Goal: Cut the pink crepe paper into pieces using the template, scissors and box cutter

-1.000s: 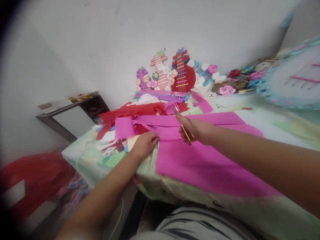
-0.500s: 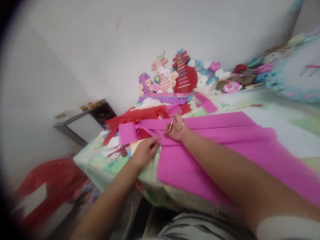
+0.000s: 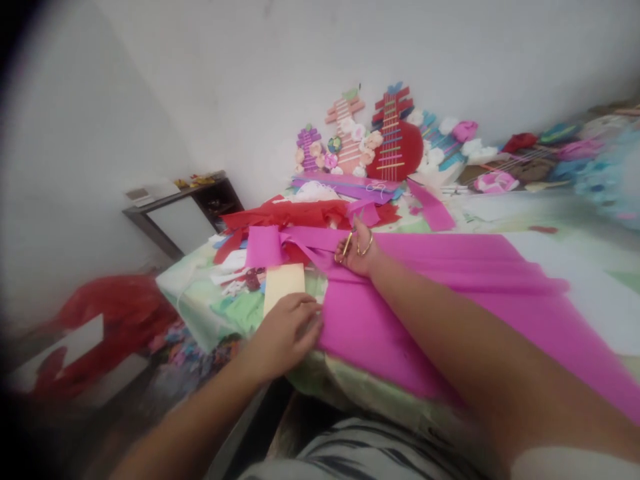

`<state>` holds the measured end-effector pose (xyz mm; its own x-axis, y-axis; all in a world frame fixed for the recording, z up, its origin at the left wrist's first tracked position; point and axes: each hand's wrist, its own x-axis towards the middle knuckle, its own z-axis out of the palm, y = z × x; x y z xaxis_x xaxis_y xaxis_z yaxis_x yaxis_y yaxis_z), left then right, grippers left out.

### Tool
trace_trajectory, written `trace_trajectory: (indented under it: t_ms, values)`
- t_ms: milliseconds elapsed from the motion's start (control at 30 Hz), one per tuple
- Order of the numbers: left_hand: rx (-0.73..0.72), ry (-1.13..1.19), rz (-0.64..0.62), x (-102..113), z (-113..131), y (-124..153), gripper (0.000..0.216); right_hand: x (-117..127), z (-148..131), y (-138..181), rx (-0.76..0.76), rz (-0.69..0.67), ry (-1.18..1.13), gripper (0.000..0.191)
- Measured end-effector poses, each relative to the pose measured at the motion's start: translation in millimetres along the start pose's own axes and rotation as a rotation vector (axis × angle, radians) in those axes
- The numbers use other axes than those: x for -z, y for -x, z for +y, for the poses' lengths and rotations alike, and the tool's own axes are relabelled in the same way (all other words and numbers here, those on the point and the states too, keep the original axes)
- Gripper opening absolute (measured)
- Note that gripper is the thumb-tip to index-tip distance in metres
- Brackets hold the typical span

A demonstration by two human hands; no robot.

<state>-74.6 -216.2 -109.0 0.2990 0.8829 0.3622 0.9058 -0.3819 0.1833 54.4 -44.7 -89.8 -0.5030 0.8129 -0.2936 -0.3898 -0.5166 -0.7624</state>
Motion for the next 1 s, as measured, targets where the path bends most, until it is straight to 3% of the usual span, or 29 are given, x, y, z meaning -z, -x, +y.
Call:
trace_trajectory:
  t_ms: [267, 500, 567, 667, 733, 800, 900, 1000]
  values:
    - [-0.158, -0.023, -0.055, -17, 20, 20, 0.045, -9, -5, 15, 0.036, -0.011, 0.330, 0.048]
    - [-0.162, -0.071, 0.008, -26, 21, 25, 0.044, -10, 3, 15, 0.343, 0.078, 0.764, 0.032]
    - [-0.161, -0.075, 0.031, -27, 21, 28, 0.044, -10, -2, 19, 0.481, 0.185, 1.028, 0.031]
    - [-0.167, -0.082, 0.084, -29, 22, 32, 0.046, -7, -15, 30, 0.583, 0.306, 1.646, 0.031]
    - [-0.182, -0.080, 0.132, -31, 22, 33, 0.048, 1, -23, 36, 0.492, 0.310, 1.936, 0.038]
    - [-0.208, -0.073, 0.173, -32, 23, 33, 0.049, 12, -25, 39, 0.354, 0.297, 2.068, 0.046]
    - [-0.265, -0.067, 0.173, -34, 24, 30, 0.050, 29, -23, 35, 0.218, 0.277, 2.103, 0.046]
    - [-0.314, -0.105, 0.134, -34, 24, 28, 0.049, 37, -20, 27, 0.180, 0.284, 2.061, 0.049]
